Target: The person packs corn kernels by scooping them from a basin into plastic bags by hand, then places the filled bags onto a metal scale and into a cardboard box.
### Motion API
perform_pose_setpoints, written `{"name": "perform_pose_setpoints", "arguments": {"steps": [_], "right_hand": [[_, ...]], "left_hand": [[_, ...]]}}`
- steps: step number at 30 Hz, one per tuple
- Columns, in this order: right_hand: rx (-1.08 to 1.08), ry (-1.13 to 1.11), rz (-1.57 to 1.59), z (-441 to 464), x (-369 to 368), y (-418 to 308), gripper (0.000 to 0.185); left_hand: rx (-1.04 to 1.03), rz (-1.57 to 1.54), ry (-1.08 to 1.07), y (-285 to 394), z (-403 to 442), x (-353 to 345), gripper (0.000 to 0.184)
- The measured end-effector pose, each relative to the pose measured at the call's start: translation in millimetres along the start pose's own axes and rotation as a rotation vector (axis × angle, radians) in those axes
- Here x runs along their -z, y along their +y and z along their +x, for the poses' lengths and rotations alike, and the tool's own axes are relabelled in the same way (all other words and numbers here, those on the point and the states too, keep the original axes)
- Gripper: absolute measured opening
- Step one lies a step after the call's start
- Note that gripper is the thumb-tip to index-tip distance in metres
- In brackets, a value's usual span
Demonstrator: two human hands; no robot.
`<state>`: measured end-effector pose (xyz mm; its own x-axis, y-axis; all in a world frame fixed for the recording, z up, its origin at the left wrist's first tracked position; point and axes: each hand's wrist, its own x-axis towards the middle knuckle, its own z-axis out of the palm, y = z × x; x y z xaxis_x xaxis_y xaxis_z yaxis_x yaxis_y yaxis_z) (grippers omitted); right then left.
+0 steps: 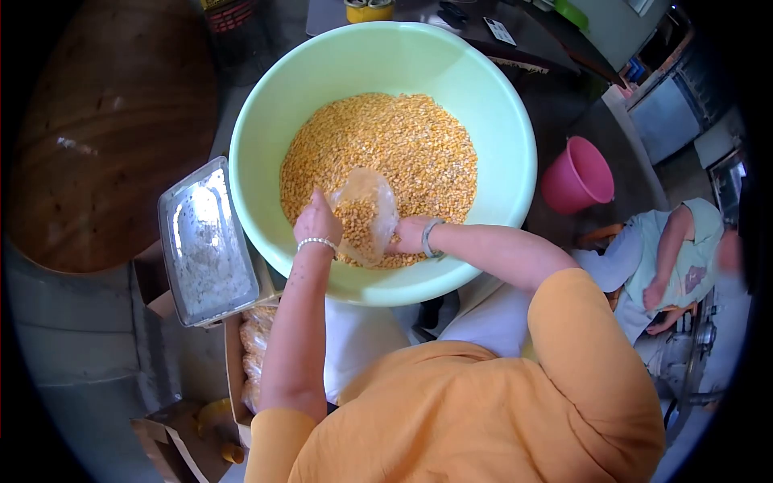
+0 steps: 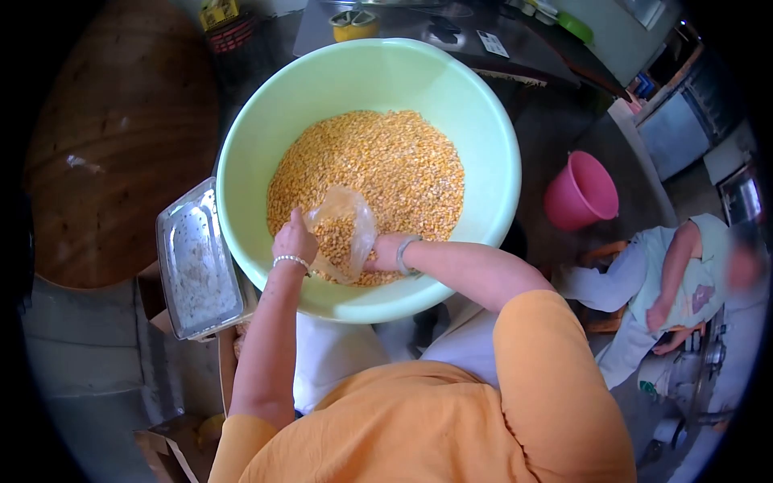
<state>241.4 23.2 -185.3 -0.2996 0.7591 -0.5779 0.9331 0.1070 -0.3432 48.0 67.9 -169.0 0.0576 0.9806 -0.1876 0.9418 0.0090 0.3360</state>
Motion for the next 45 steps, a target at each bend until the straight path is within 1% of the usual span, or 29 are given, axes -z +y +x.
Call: {"name": "perform_pose_setpoints", "arguments": {"steps": [2, 4, 7, 8, 10, 13, 15, 16, 18, 20, 21, 23, 25, 27, 29, 30, 33, 36, 39, 40, 42, 45], "right_hand": [[0.011, -0.032, -0.008, 1, 2, -4, 0.048], [0.048, -0.046, -0.03, -1, 3, -4, 0.043], [0.111, 0.0, 0.106, 14, -9, 9, 0.037], [0.067, 0.019, 0.08, 15, -10, 15, 0.036], [-0.017, 0.049, 0.028, 4, 12, 5, 0.034], [-0.068, 0.142, 0.038, 27, 12, 36, 0.028], [0.079, 0.256, -0.295, 25, 27, 47, 0.023], [0.048, 0.301, -0.102, 13, 39, 43, 0.02], [-0.034, 0.326, 0.381, -1, 62, 24, 0.018], [-0.157, 0.28, 0.97, -7, 75, 2, 0.019], [-0.136, 0.248, 0.995, -6, 75, -10, 0.02], [-0.09, 0.191, 1.039, 6, 74, -43, 0.023], [-0.03, 0.241, 0.895, 23, 59, -66, 0.028], [-0.143, 0.302, 0.852, 47, 35, -72, 0.027], [-0.198, 0.371, 0.622, 88, 0, -44, 0.026], [-0.23, 0.404, 0.508, 88, -2, -42, 0.026], [-0.264, 0.259, 0.348, 77, 5, -28, 0.027], [-0.328, 0.241, 0.747, 51, 12, -30, 0.025], [-0.256, 0.215, 0.625, 35, 24, -19, 0.027], [-0.104, 0.318, 0.462, 37, 19, -12, 0.025], [0.183, 0.522, 0.119, 40, 6, 8, 0.023], [0.165, 0.515, 0.333, 11, 20, -1, 0.02]], "left_hand": [[0.023, -0.041, 0.008, 2, -1, 4, 0.043], [-0.004, -0.037, 0.036, 1, -4, 5, 0.034], [-0.04, -0.045, 0.071, 0, -3, 4, 0.024], [-0.047, -0.05, 0.082, -1, -3, 3, 0.022], [-0.057, -0.068, 0.106, -5, 0, -3, 0.021], [-0.052, -0.073, 0.133, -8, 6, -11, 0.018], [-0.041, -0.091, 0.142, -7, 6, -13, 0.016], [-0.033, -0.11, 0.144, -6, 5, -12, 0.016], [-0.032, -0.134, 0.142, -5, 3, -10, 0.015], [-0.081, -0.125, 0.14, -2, 0, -4, 0.013], [-0.11, -0.12, 0.14, -1, -1, -1, 0.014], [-0.091, -0.124, 0.131, 1, -2, -1, 0.013], [-0.071, -0.131, 0.143, -3, 0, -6, 0.012], [-0.096, -0.147, 0.184, -11, 3, -15, 0.012], [-0.105, -0.161, 0.204, -13, 4, -16, 0.012], [-0.099, -0.165, 0.2, -13, 4, -16, 0.012], [-0.091, -0.16, 0.172, -14, 9, -17, 0.014], [-0.086, -0.137, 0.123, -12, 6, -10, 0.018], [-0.091, -0.125, 0.113, -11, 5, -9, 0.019], [-0.111, -0.113, 0.077, -10, 2, -4, 0.017], [-0.119, -0.094, 0.09, -10, 1, -4, 0.017], [-0.119, -0.075, 0.071, -11, 6, -8, 0.015]]}}
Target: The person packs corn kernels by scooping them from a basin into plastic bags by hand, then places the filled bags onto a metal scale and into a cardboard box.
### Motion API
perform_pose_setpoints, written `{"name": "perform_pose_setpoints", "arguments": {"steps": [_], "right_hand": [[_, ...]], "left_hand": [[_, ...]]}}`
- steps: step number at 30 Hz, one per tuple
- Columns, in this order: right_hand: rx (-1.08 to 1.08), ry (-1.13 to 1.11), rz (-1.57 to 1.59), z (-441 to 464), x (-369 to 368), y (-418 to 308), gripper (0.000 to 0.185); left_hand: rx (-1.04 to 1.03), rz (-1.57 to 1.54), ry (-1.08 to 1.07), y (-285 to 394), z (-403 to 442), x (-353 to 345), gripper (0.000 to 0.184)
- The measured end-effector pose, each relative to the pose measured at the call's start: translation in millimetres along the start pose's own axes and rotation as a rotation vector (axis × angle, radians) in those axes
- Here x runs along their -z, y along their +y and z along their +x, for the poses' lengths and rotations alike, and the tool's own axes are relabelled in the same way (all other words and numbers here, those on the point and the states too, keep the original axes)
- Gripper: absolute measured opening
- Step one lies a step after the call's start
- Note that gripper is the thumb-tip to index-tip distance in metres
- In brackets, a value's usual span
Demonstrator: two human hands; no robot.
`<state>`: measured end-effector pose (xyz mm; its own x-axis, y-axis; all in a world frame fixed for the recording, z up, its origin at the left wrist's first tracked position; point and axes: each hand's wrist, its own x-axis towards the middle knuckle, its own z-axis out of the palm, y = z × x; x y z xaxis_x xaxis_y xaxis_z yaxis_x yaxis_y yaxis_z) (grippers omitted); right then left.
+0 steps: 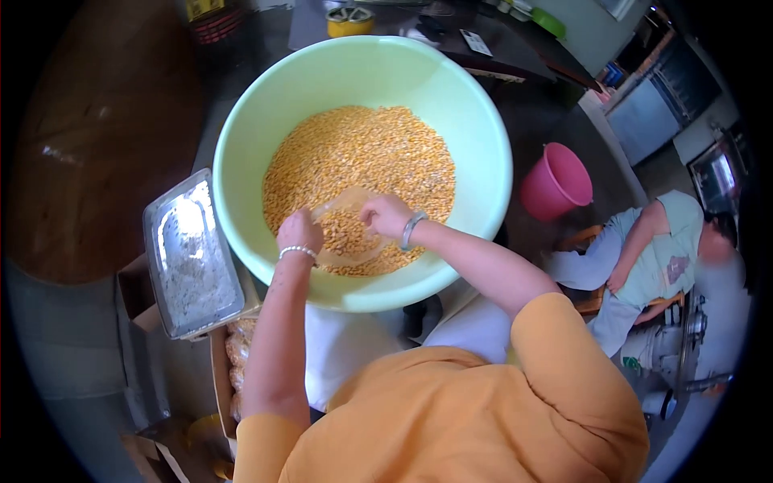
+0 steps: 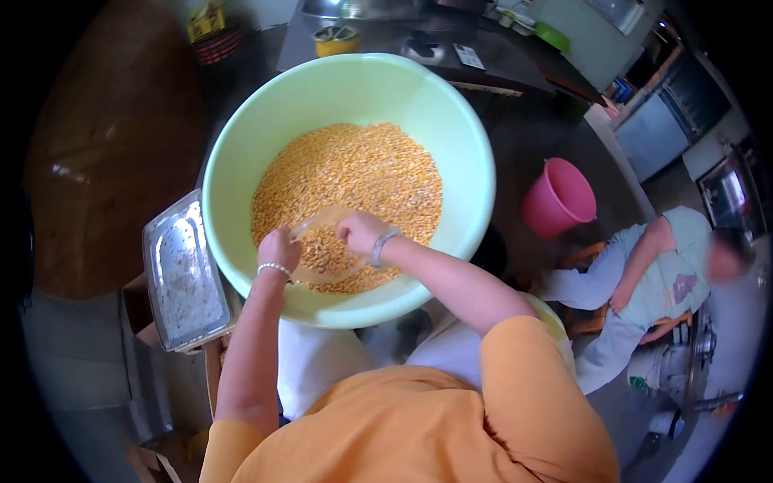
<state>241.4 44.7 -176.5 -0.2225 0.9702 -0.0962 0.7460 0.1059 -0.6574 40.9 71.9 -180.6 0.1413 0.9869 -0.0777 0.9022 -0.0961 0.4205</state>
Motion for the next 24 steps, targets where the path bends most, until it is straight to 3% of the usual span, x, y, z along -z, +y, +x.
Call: {"name": "perform_pose_setpoints", "arguments": {"steps": [1, 5, 8, 11, 15, 18, 21, 24], "right_hand": [[-0.09, 0.024, 0.11, 0, 1, 2, 0.017], [-0.088, 0.206, 0.01, 0, 27, 22, 0.015], [-0.494, 0.12, 0.419, 11, 62, 38, 0.014], [-0.541, 0.141, 0.413, 21, 89, 54, 0.02], [-0.498, 0.179, -0.066, 47, 101, 98, 0.025], [-0.403, 0.37, -0.212, 71, 99, 125, 0.03], [-0.43, 0.259, -0.351, 98, 110, 117, 0.039], [-0.295, 0.169, -0.441, 141, 114, 122, 0.048]], "left_hand": [[0.0, 0.003, 0.012, 1, -1, 1, 0.016], [0.004, -0.001, 0.044, 4, -3, 2, 0.022], [0.015, 0.009, 0.054, 6, -4, 3, 0.024], [0.009, 0.023, 0.053, 4, -2, 1, 0.024], [0.005, 0.04, 0.024, 5, -3, 2, 0.024], [-0.002, 0.027, -0.009, 7, -5, 7, 0.023], [-0.014, 0.044, -0.029, 11, -7, 10, 0.021], [-0.012, 0.052, -0.043, 14, -9, 11, 0.02]]}}
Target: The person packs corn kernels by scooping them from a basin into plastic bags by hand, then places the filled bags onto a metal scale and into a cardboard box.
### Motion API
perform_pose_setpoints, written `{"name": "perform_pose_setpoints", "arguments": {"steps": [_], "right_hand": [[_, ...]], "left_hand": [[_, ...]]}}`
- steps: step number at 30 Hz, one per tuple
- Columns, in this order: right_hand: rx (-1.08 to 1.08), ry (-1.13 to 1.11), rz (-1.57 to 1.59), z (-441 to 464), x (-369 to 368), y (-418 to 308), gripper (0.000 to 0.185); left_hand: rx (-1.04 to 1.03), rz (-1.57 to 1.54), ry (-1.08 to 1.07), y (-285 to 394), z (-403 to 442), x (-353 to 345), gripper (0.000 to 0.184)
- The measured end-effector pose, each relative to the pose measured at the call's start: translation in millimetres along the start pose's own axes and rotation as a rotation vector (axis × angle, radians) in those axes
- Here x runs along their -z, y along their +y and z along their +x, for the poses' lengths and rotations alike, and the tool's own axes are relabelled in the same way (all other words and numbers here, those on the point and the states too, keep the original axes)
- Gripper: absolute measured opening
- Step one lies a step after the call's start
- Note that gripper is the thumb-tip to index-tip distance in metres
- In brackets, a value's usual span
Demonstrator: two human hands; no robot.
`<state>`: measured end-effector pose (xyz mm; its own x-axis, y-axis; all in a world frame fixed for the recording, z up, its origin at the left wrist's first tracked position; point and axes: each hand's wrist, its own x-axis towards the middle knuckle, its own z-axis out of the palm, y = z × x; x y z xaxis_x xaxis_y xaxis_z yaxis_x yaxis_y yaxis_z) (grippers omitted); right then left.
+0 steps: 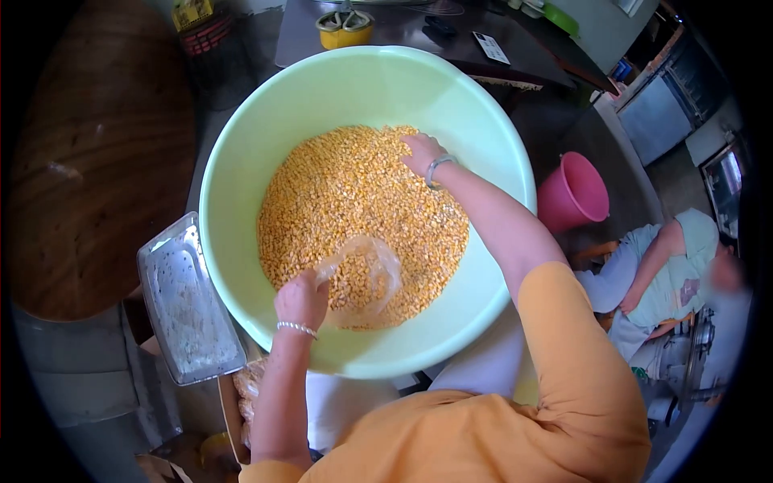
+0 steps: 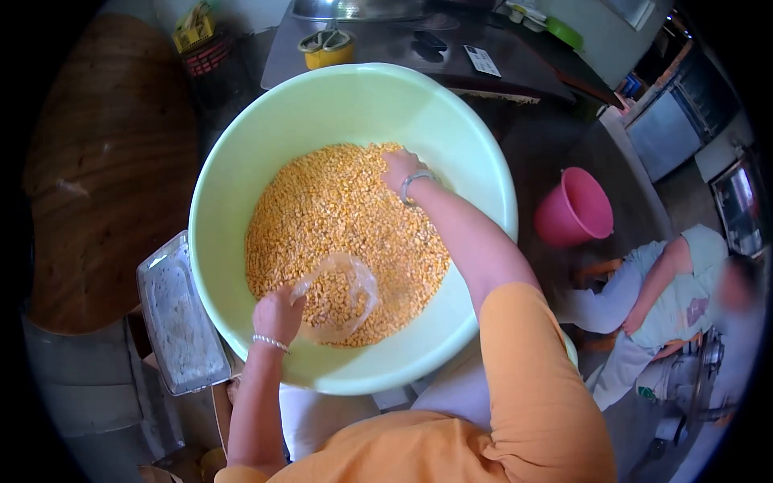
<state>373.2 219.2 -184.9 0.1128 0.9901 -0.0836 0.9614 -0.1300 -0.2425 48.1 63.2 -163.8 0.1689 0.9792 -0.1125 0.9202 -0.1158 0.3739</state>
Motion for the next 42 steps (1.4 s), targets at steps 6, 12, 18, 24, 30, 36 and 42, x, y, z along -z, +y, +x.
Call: {"name": "perform_pose_setpoints", "arguments": {"steps": [6, 12, 18, 24, 30, 36, 42], "right_hand": [[0.074, -0.124, -0.17, 31, -12, -35, 0.051], [0.359, -0.3, -0.318, -2, -46, -33, 0.054], [0.655, -0.565, -0.624, -95, -37, -30, 0.055], [0.524, -0.888, -0.617, -168, 19, -36, 0.053], [0.421, -0.62, -0.322, -209, 57, -24, 0.029], [0.577, -0.008, -0.068, -266, 64, -3, 0.009], [0.529, 0.045, 0.024, -262, 58, -1, 0.011]], "left_hand": [[-0.058, 0.013, 0.013, -3, 1, -3, 0.019], [-0.065, -0.035, 0.025, 5, 2, 0, 0.017], [-0.063, 0.011, 0.007, -3, 0, -5, 0.02], [-0.056, 0.026, 0.005, -10, 0, -10, 0.02], [-0.112, -0.057, 0.107, -13, 5, -16, 0.016], [-0.16, 0.003, -0.023, -24, 12, -24, 0.016], [-0.198, 0.048, -0.063, -7, 20, 13, 0.017]]}}
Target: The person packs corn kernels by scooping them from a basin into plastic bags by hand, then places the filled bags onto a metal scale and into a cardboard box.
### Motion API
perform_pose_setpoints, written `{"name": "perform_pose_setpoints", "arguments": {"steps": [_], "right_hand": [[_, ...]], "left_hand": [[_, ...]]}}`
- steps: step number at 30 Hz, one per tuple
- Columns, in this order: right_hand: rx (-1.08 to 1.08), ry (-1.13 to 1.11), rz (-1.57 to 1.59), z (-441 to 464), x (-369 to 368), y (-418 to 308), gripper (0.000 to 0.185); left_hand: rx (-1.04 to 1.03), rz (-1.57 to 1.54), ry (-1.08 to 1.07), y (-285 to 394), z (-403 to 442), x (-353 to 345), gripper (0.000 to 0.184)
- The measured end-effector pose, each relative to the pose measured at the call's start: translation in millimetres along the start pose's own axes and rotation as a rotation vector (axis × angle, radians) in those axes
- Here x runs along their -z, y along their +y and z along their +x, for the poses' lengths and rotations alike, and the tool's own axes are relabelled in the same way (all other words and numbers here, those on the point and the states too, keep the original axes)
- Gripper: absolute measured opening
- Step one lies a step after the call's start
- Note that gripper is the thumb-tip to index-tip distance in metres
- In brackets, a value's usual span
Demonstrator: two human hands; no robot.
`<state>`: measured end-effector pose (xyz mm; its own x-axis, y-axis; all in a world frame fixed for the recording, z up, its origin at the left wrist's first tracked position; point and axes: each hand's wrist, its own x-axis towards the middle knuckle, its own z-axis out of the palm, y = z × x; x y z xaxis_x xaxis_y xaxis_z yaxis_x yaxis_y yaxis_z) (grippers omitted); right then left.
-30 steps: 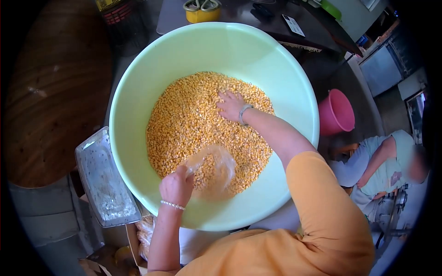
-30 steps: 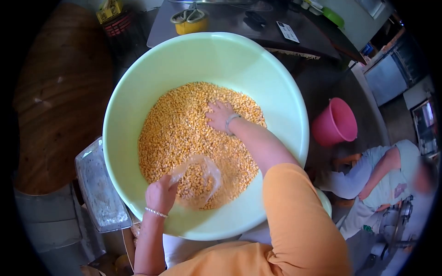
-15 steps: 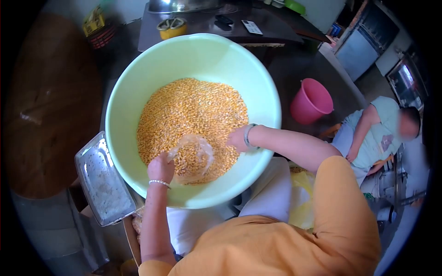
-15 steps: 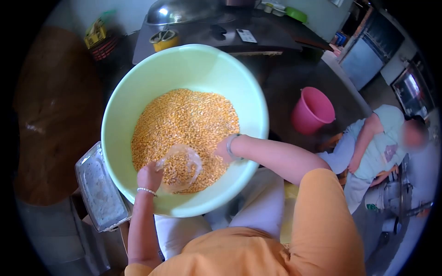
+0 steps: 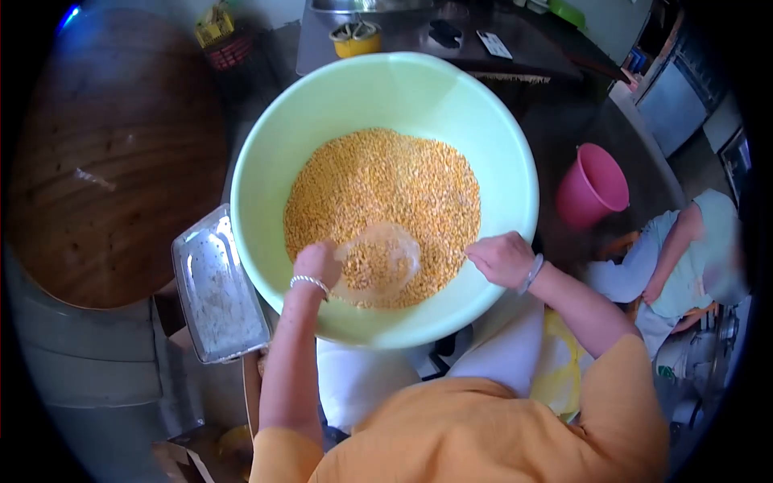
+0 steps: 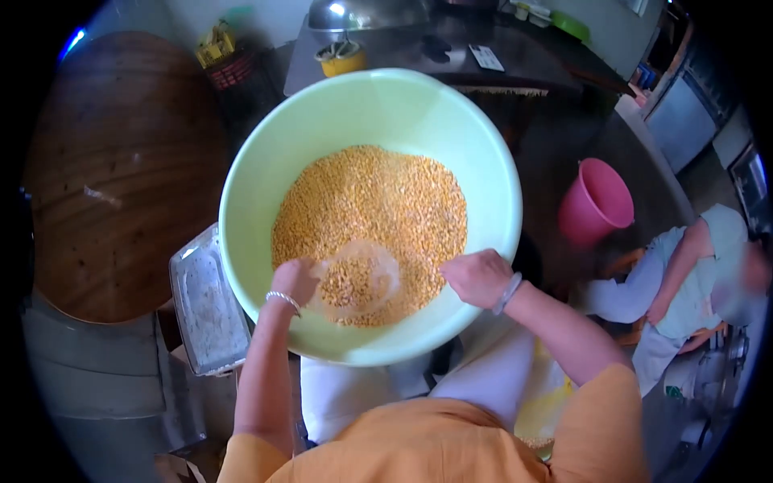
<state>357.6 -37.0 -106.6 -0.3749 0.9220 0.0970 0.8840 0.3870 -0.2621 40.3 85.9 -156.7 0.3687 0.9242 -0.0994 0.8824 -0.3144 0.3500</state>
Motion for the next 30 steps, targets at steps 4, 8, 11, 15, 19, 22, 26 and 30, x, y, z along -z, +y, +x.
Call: {"name": "perform_pose_setpoints", "arguments": {"steps": [4, 8, 11, 15, 19, 22, 26, 30], "right_hand": [[0.076, -0.088, 0.2, 23, -8, -6, 0.013], [0.078, -0.092, 0.052, 92, -22, -12, 0.013], [-0.049, -0.067, 0.089, 157, -61, 17, 0.018], [-0.219, 0.018, 0.151, 205, -105, 28, 0.042], [-0.116, -0.078, 0.0, 222, -141, 8, 0.057], [-0.01, -0.038, -0.16, 222, -157, -2, 0.044], [0.04, 0.052, -0.098, 223, -183, 13, 0.024], [0.068, -0.013, -0.032, 218, -164, 8, 0.023]], "left_hand": [[0.1, 0.012, 0.061, 3, -11, 10, 0.022], [0.158, 0.147, 0.044, 17, -40, 22, 0.026], [0.11, 0.054, 0.151, 9, -52, 1, 0.021], [0.134, -0.115, 0.23, 5, -48, 1, 0.022], [0.094, -0.292, 0.283, -4, -46, -3, 0.025], [0.186, -0.383, 0.169, -12, -43, -9, 0.023], [0.123, -0.272, 0.172, -6, -42, -5, 0.023], [0.065, -0.144, 0.228, 7, -39, 0, 0.034]]}}
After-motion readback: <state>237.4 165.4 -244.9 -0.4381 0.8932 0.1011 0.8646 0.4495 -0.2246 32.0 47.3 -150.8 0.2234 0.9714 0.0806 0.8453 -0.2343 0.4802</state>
